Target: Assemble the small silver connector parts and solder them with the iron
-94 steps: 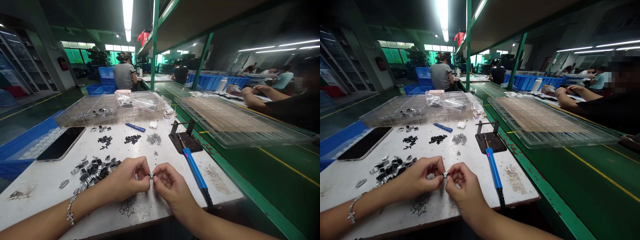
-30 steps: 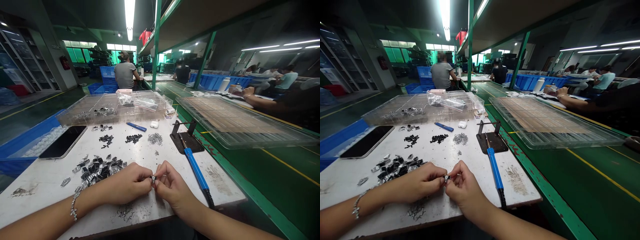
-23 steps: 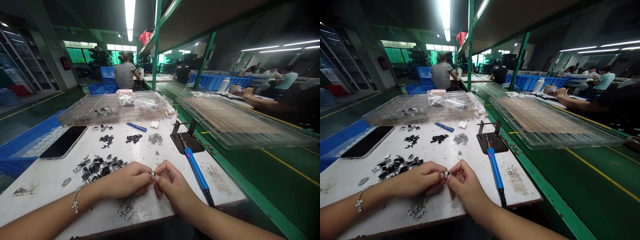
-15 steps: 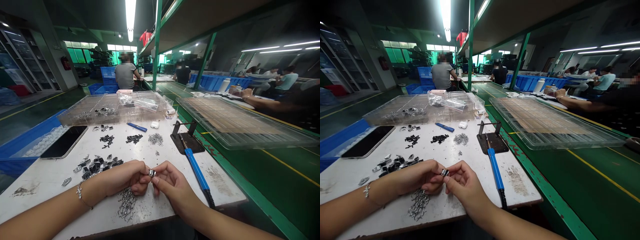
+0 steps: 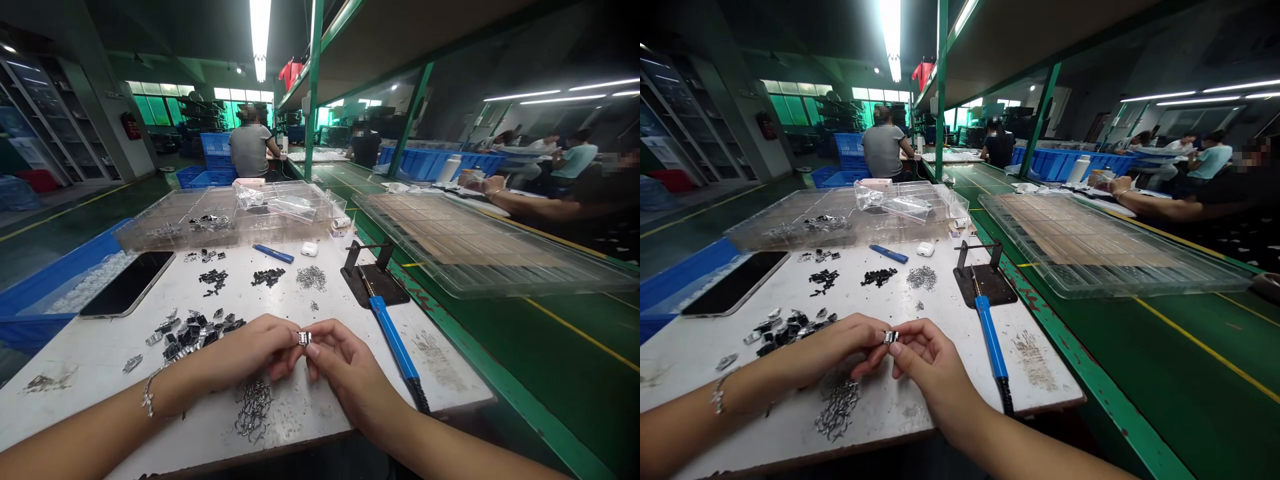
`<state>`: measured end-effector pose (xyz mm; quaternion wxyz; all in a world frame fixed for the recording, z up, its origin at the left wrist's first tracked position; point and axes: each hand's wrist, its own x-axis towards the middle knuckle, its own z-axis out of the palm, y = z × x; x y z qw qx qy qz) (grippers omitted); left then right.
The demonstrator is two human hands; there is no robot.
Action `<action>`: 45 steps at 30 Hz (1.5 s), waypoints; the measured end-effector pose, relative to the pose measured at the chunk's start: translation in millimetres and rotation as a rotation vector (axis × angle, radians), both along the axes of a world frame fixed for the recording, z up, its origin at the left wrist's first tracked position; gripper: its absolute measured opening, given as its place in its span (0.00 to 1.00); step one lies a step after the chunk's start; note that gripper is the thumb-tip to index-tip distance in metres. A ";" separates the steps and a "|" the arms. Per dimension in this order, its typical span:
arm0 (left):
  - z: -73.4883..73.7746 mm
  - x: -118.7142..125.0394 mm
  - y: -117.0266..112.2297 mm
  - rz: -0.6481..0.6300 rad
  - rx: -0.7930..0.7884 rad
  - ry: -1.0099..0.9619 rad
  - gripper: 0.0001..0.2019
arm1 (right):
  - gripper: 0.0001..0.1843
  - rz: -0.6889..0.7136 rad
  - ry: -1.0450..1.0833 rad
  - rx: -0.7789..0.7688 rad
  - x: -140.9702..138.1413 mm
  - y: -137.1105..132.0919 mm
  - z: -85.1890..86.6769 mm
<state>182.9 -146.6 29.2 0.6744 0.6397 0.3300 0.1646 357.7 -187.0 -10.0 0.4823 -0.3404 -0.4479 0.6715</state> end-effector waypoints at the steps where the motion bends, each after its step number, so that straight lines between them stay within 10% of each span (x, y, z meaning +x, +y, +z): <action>1: 3.8 -0.5 -1.2 0.012 0.142 0.089 0.14 | 0.11 -0.024 0.002 -0.001 0.2 0.2 0.4; 12: 6.6 -2.7 -8.7 -0.100 1.146 0.537 0.09 | 0.07 -0.062 -0.040 0.045 1.6 -1.7 1.3; 20: 5.4 -3.2 -6.7 -0.144 1.404 0.579 0.11 | 0.09 -0.074 -0.079 0.051 1.6 -2.2 2.5; 29: 12.8 -8.1 -5.7 -0.161 1.299 0.578 0.14 | 0.09 -0.064 -0.035 0.019 -0.6 -5.3 9.0; 45: 17.4 -10.7 3.3 0.074 0.508 0.266 0.06 | 0.10 -0.089 -0.056 0.010 -0.5 -1.4 6.2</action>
